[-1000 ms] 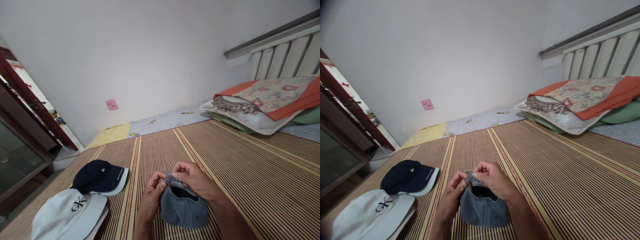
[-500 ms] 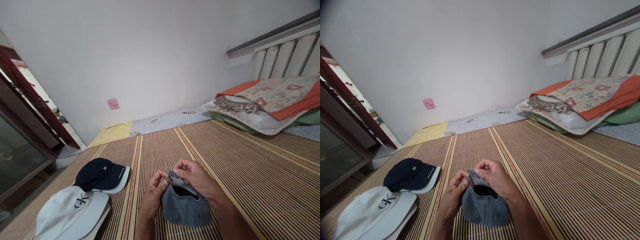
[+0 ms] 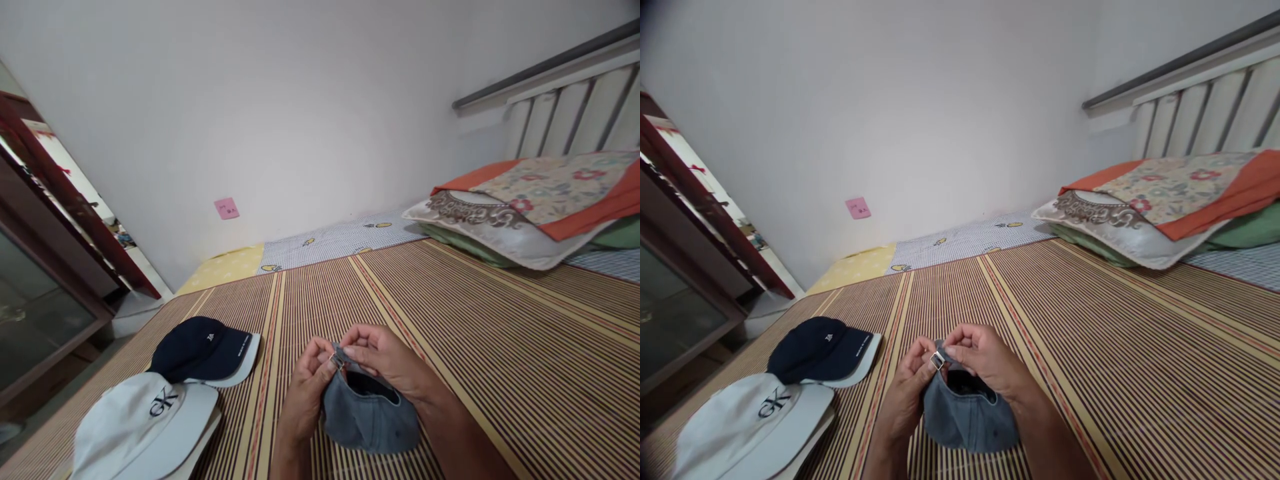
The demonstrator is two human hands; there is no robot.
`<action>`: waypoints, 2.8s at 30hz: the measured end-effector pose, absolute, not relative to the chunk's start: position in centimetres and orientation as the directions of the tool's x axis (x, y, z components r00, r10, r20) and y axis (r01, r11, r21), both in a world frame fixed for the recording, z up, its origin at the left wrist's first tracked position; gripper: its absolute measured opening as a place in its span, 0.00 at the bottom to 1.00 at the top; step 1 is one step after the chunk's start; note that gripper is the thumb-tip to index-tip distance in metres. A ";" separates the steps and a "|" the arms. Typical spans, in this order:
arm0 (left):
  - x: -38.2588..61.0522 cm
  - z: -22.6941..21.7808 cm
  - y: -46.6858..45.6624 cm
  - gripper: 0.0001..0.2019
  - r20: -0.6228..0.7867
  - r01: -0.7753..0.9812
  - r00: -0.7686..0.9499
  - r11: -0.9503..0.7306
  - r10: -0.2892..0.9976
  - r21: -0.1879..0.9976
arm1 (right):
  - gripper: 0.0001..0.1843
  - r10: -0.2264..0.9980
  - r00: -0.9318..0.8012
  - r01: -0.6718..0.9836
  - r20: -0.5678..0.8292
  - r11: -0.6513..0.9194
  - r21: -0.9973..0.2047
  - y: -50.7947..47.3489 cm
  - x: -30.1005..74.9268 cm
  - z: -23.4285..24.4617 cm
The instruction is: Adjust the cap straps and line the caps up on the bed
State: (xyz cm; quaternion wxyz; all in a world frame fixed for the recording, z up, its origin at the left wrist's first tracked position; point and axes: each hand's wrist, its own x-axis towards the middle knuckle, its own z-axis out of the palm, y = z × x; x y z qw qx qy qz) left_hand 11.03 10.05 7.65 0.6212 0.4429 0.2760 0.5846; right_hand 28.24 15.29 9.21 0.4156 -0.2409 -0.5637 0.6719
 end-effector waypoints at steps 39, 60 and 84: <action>11.2 7.3 10.3 0.09 0.213 -0.428 0.085 -0.157 0.973 0.890 | 0.15 0.819 -0.561 -0.265 0.116 -0.045 -0.963 15.0 27.9 9.2; 11.1 7.2 10.4 0.12 0.199 -0.436 0.026 -0.168 0.980 0.884 | 0.19 0.830 -0.520 -0.346 0.203 0.012 -0.938 15.2 27.6 9.0; 11.7 7.3 10.6 0.15 0.111 -0.458 0.077 -0.064 0.991 0.887 | 0.08 0.851 -0.451 -0.059 0.269 0.273 -0.960 14.2 27.4 9.9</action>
